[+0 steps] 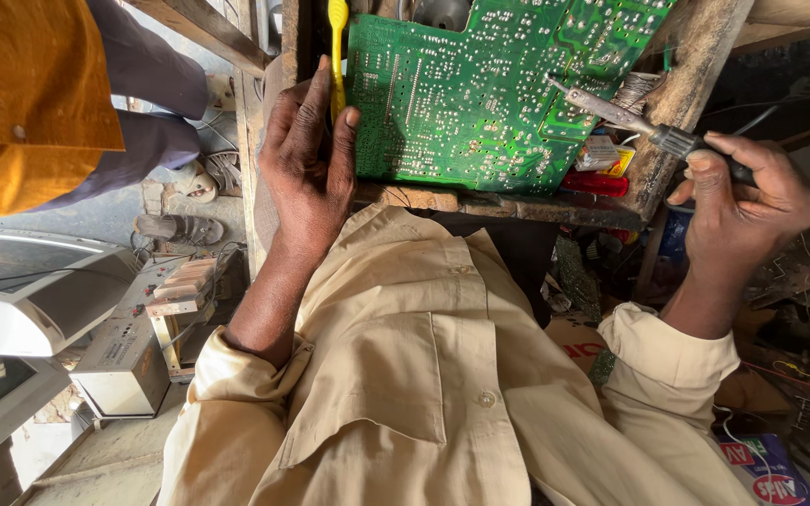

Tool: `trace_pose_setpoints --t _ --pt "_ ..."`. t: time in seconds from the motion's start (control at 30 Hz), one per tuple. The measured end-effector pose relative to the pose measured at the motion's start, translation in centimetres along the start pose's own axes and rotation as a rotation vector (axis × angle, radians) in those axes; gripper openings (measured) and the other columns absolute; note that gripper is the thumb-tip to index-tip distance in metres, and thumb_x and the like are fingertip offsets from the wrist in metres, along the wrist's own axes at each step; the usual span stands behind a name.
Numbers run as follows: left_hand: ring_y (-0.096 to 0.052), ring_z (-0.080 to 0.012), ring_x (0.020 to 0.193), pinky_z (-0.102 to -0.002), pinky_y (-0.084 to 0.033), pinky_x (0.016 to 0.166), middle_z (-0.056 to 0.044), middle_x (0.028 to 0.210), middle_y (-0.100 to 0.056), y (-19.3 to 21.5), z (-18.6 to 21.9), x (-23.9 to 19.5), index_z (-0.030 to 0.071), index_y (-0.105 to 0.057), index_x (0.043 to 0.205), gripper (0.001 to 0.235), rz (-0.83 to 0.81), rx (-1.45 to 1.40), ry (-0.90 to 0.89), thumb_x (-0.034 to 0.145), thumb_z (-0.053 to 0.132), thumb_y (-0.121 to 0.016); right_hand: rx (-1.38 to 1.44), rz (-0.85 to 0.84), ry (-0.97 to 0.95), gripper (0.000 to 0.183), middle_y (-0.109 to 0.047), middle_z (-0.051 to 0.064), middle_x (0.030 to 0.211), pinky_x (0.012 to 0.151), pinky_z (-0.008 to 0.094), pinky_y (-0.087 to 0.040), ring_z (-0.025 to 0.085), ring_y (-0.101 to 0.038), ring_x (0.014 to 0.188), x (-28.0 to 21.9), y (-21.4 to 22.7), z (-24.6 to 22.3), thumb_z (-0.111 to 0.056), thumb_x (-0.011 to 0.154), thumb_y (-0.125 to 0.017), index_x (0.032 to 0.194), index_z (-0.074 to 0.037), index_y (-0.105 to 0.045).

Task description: The person uses a soldering iron and a yellow-handled tool to work on a green circuit board. They repeatedly apply the soldering iron to various points on the board while using the other tool to assist.

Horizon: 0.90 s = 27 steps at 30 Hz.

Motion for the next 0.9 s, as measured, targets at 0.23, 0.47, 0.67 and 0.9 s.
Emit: trace_pose_setpoints --t 0.23,0.47,0.67,0.9 --pt "-0.071 -0.0180 0.107 -0.027 -0.063 0.089 -0.016 0.125 -0.064 -0.1 1.1 -0.5 0.004 -0.048 0.156 0.046 -0.002 0.186 -0.140 0.115 0.005 -0.067 0.070 0.043 -0.040 0.017 -0.070 0.018 0.100 0.061 0.028 -0.061 0.016 -0.069 0.075 -0.7 -0.2 1.1 -0.002 0.115 -0.075 0.121 0.012 -0.069" --pt "-0.067 -0.0184 0.087 -0.037 -0.058 0.080 -0.008 0.105 -0.069 -3.4 3.0 -1.7 0.008 -0.036 0.163 0.059 -0.182 0.349 -0.319 0.112 0.019 -0.062 0.078 0.043 -0.029 0.021 -0.071 0.018 0.100 0.064 0.028 -0.062 0.018 -0.070 0.076 -1.1 0.1 2.6 -0.005 0.117 -0.077 0.121 0.014 -0.070" --pt "-0.057 -0.0179 0.064 -0.038 -0.051 0.063 -0.006 0.087 -0.063 -8.5 4.1 -1.7 0.006 -0.036 0.162 0.066 -0.401 0.434 -0.383 0.104 0.017 -0.067 0.116 0.106 -0.054 0.024 -0.070 0.017 0.106 0.061 0.027 -0.062 0.016 -0.069 0.074 -1.6 0.1 3.7 -0.009 0.113 -0.079 0.117 0.012 -0.069" --pt "-0.056 -0.0158 0.067 -0.035 -0.051 0.065 -0.005 0.090 -0.060 -11.4 4.3 -1.4 0.005 -0.031 0.164 0.074 -0.372 0.593 -0.514 0.097 0.009 -0.063 0.149 0.115 -0.049 0.019 -0.073 0.020 0.101 0.063 0.029 -0.063 0.018 -0.070 0.074 -2.1 -0.3 4.4 -0.003 0.118 -0.077 0.120 0.014 -0.070"
Point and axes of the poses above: each hand's wrist, its own x-axis towards the middle knuckle, its own y-axis out of the back of the hand, z = x × y, the point moved 5 cm from there along x, towards the middle knuckle
